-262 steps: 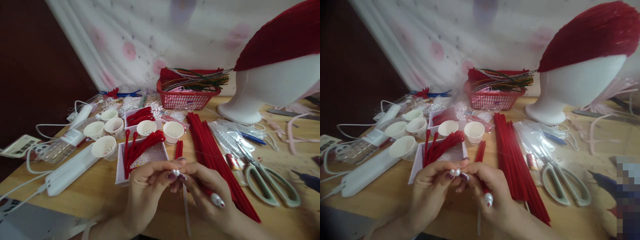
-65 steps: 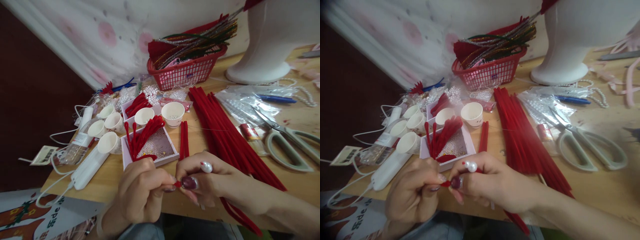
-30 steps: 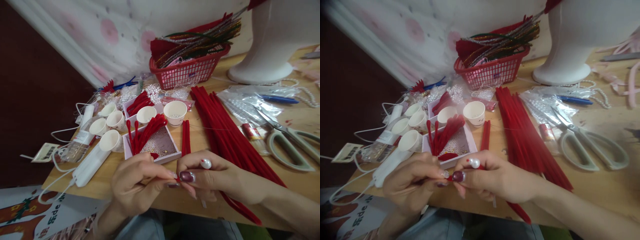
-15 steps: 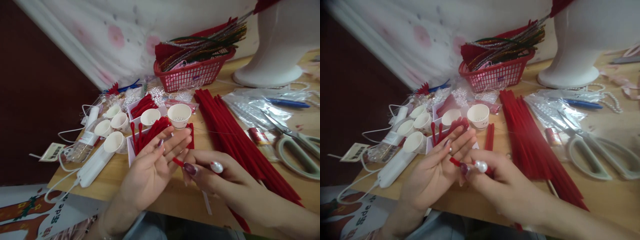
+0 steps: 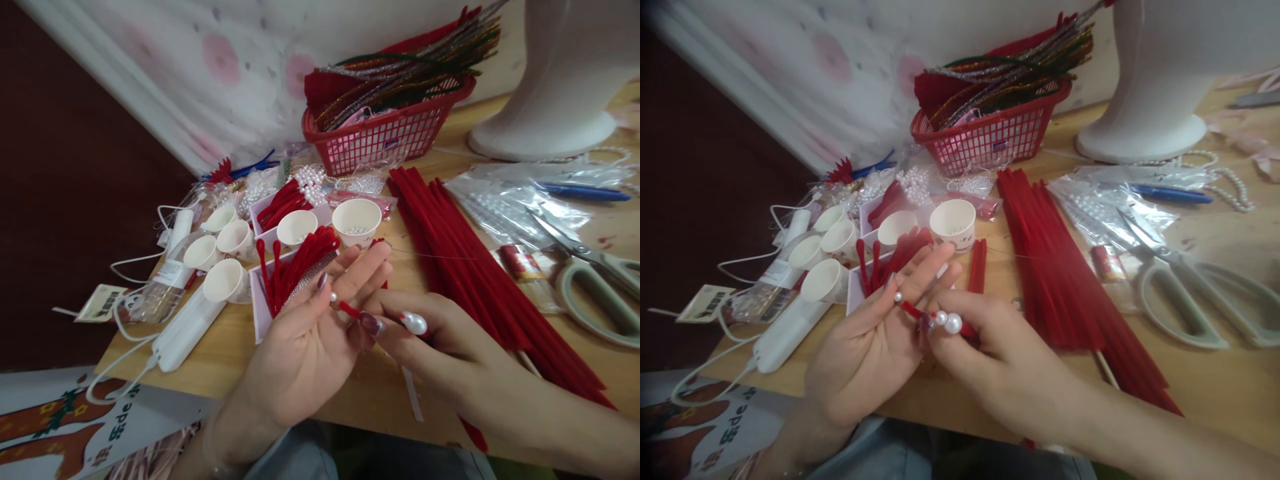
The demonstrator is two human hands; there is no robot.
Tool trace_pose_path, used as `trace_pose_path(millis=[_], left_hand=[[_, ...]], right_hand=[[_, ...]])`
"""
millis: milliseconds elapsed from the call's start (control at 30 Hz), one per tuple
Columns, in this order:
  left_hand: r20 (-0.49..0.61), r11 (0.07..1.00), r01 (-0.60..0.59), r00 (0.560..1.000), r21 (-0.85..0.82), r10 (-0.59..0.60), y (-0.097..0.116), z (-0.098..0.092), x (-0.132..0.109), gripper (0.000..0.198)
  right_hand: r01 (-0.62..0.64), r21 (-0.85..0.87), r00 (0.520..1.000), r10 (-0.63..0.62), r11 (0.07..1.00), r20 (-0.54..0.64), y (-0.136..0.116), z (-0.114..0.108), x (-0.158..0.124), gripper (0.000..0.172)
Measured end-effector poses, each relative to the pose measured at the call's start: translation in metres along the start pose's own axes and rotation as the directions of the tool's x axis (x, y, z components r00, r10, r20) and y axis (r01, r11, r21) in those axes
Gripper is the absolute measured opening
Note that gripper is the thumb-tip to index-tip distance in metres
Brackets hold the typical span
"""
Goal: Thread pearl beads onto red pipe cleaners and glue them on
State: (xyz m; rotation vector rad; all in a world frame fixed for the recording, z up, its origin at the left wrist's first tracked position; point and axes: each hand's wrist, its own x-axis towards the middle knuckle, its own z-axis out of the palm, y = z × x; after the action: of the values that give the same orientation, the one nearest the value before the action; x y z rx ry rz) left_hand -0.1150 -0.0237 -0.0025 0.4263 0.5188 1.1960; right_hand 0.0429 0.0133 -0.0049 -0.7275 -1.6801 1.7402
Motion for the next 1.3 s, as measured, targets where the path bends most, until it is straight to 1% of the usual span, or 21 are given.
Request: trace_pose_path(millis=[300, 400, 500, 567, 667, 767, 900, 1067, 1300], left_hand=[[-0.026, 0.999, -0.005, 1.0, 0.045, 0.006, -0.003, 0.002, 0.002, 0.036], [-0.045, 0.999, 0.016, 0.999, 0.046, -0.014, -0.003, 0.002, 0.002, 0.034], [-0.063, 0.997, 0.028, 0.998, 0.065, -0.024, -0.003, 0.002, 0.002, 0.033], [-0.066, 0.996, 0.017, 0.998, 0.09, -0.011, -0.003, 0.002, 0.002, 0.034], [-0.069, 0.994, -0.009, 0.997, 0.112, 0.017, -0.004, 0.002, 0.002, 0.034], [-0.073, 0.992, -0.023, 0.997, 0.126, 0.033, -0.005, 0.002, 0.002, 0.032], [-0.077, 0.991, -0.036, 0.996, 0.129, 0.046, -0.005, 0.002, 0.002, 0.03], [-0.018, 0.99, -0.076, 0.997, 0.115, 0.078, -0.006, 0.001, 0.001, 0.028], [-0.049, 0.988, -0.105, 0.993, 0.11, 0.111, -0.011, 0.005, 0.002, 0.034]], right_hand=[[0.011, 0.013, 1.0, -0.012, 1.0, 0.021, 0.003, 0.002, 0.0, 0.027], [0.008, 0.022, 1.0, -0.008, 1.0, -0.014, 0.004, 0.003, -0.001, 0.029], [0.005, 0.027, 1.0, -0.005, 1.0, -0.022, 0.004, 0.002, -0.002, 0.028], [0.004, 0.03, 0.999, -0.002, 1.0, -0.038, 0.005, 0.001, -0.001, 0.028], [0.005, 0.02, 0.996, -0.004, 1.0, -0.092, 0.006, 0.001, 0.0, 0.03], [0.01, 0.004, 0.995, -0.009, 1.0, -0.1, 0.007, 0.002, 0.001, 0.029], [0.014, -0.015, 0.997, -0.015, 1.0, -0.071, 0.005, 0.001, 0.0, 0.027], [0.017, -0.018, 1.0, -0.017, 1.0, -0.02, 0.003, 0.002, -0.001, 0.021], [0.078, -0.053, 0.997, -0.079, 0.996, -0.023, 0.002, 0.0, 0.0, 0.027]])
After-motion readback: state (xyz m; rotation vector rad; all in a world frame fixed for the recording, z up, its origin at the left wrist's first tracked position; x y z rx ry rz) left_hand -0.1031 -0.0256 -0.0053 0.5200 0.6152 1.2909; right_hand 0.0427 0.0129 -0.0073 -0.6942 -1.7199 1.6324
